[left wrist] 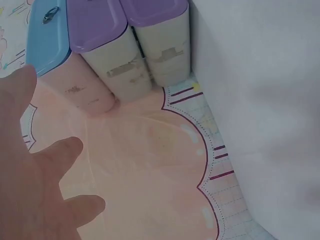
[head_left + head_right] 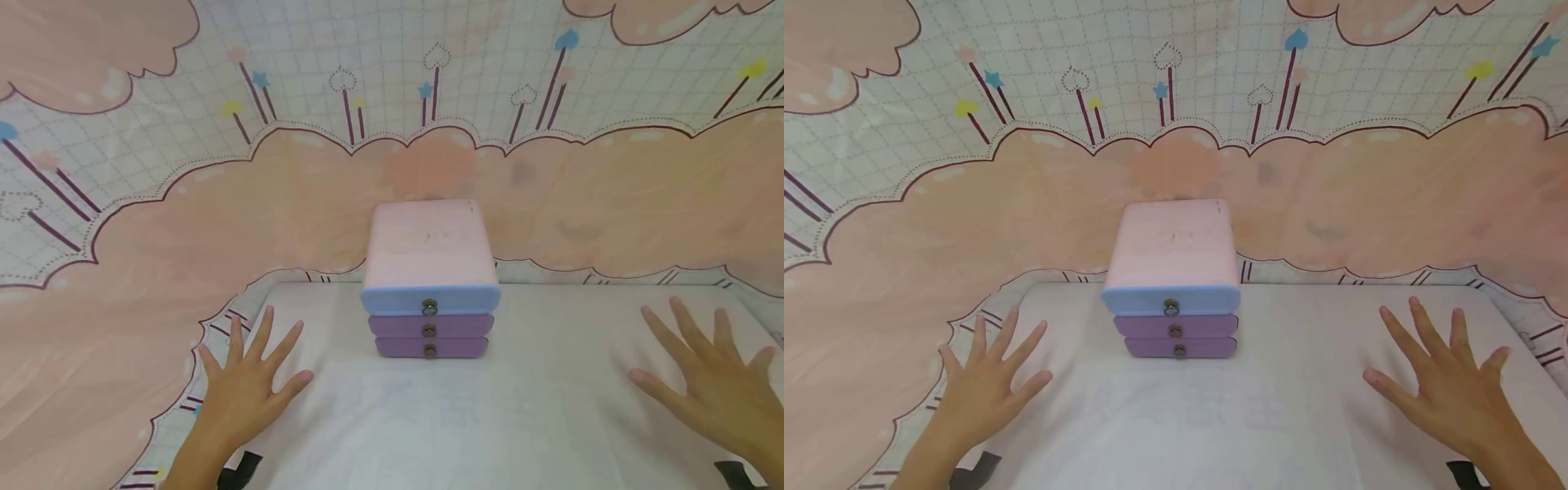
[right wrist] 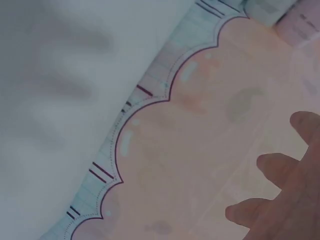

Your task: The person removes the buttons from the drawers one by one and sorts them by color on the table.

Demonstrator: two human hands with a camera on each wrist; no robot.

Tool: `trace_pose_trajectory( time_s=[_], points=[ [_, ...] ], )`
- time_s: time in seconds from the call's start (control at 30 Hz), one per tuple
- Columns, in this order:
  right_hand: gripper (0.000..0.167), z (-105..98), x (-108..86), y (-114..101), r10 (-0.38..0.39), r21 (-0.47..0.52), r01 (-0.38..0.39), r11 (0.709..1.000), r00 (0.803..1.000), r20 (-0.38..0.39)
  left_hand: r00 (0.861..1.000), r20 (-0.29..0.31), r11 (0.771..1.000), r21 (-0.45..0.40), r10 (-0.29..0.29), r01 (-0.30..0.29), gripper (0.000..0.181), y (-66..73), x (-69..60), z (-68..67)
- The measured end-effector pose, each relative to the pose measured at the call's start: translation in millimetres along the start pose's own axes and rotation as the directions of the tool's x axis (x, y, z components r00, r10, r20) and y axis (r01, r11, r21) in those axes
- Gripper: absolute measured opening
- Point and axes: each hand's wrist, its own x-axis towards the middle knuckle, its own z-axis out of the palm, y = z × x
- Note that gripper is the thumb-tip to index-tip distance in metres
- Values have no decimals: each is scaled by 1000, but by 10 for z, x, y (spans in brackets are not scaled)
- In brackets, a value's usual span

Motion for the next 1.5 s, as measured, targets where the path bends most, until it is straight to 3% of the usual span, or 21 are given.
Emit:
trace_pose_trajectory(
  time_s=[0.2, 0.4, 0.6, 0.83, 0.97, 1.13, 1.2, 1.37, 1.43, 1.5],
  points=[
    [96, 59, 5, -45, -53, 124, 49, 991, 998, 34, 1000, 5, 996, -90, 4, -4, 72, 13, 35, -2],
    [90, 53, 56, -269, -96, 226, 77, 971, 993, 76, 998, -40, 959, -278, 39, -48, 65, 82, 111, -22],
    [80, 38, 119, -570, -190, 359, 192, 913, 981, -41, 997, -62, 909, -410, 53, -73, 60, 176, 225, -65],
    [64, -11, 221, -956, -239, 462, 276, 843, 961, -138, 992, -110, 835, -539, 63, -113, 55, 304, 388, -63],
    [55, -16, 290, -1167, -290, 532, 362, 765, 932, -217, 988, -143, 777, -615, 59, -135, 50, 390, 496, -33],
    [48, -17, 382, -1405, -353, 667, 411, 621, 907, -230, 987, -154, 696, -703, 52, -146, 46, 511, 626, -29],
    [46, -6, 419, -1485, -375, 729, 414, 545, 898, -229, 989, -142, 662, -737, 45, -136, 46, 555, 676, -37],
    [40, 20, 502, -1651, -406, 867, 353, 352, 892, -198, 996, -83, 558, -826, 29, -85, 45, 661, 799, -61],
    [38, 30, 526, -1709, -411, 900, 317, 300, 894, -178, 998, -55, 525, -849, 22, -58, 46, 697, 843, -62],
    [37, 41, 546, -1767, -412, 919, 287, 270, 897, -159, 999, -33, 498, -867, 13, -35, 46, 727, 882, -57]
  ],
)
